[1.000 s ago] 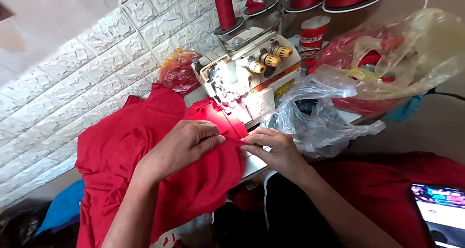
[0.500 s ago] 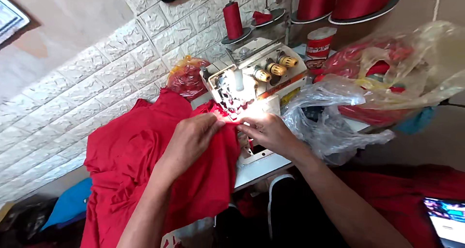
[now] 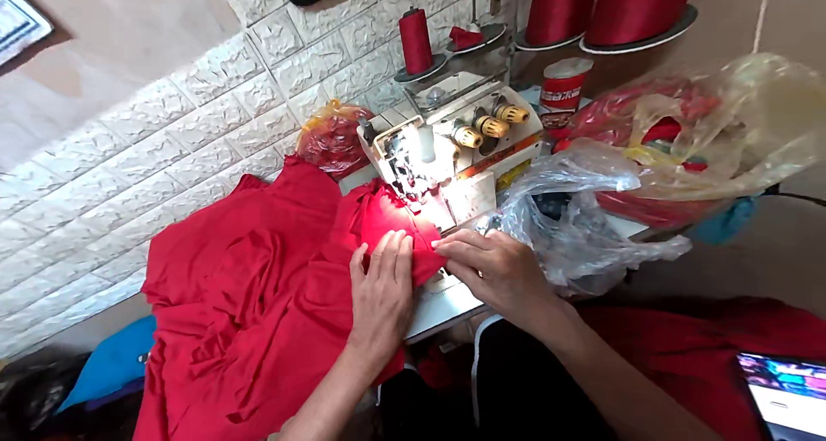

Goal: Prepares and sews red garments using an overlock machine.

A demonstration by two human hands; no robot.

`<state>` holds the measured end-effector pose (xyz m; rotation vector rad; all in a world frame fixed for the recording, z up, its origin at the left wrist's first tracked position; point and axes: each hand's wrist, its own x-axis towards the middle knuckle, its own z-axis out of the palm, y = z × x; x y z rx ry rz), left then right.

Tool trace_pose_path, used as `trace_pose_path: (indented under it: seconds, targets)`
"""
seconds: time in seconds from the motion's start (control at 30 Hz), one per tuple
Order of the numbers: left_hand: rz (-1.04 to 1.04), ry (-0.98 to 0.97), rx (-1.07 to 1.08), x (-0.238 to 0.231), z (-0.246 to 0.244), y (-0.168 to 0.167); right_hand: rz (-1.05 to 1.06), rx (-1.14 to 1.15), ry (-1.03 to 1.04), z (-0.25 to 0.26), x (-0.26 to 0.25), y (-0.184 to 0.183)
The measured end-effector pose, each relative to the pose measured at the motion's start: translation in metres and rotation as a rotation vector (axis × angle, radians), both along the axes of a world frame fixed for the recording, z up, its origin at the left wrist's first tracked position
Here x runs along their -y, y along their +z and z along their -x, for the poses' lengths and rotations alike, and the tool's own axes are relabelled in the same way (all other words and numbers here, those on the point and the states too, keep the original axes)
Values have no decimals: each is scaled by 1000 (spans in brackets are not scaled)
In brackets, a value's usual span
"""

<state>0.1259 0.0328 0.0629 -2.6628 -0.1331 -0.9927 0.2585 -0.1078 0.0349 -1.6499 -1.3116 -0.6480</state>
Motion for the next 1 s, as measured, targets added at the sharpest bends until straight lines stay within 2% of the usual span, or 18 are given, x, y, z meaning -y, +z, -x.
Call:
trace_pose_path:
  seconds: [0.1,0.33,0.5,0.6,0.63,0.8,1.0]
  targets:
    - [26,-43,76,-12,0,2,-29,-8,-58,4,-6,-7]
    - [101,-60,-30,-27,-9,23,-45,12,-132,1,-25,6]
    - [348,-89,-208,-39,-8,49,-25,-23,-133,-6,-41,11]
    - [504,-116,-206,-58,-11,74,-25,-30,-141,-6,-44,11]
    - [460,-98,-196,-68,-14,77,-28,-31,-142,-5,-44,11]
    - [-19,-70,-258,-128,-29,73,-44,-50,-172,0,-46,7]
    - [-169,-38,-233,-147,9,85,-68,-61,-170,-1,-48,3]
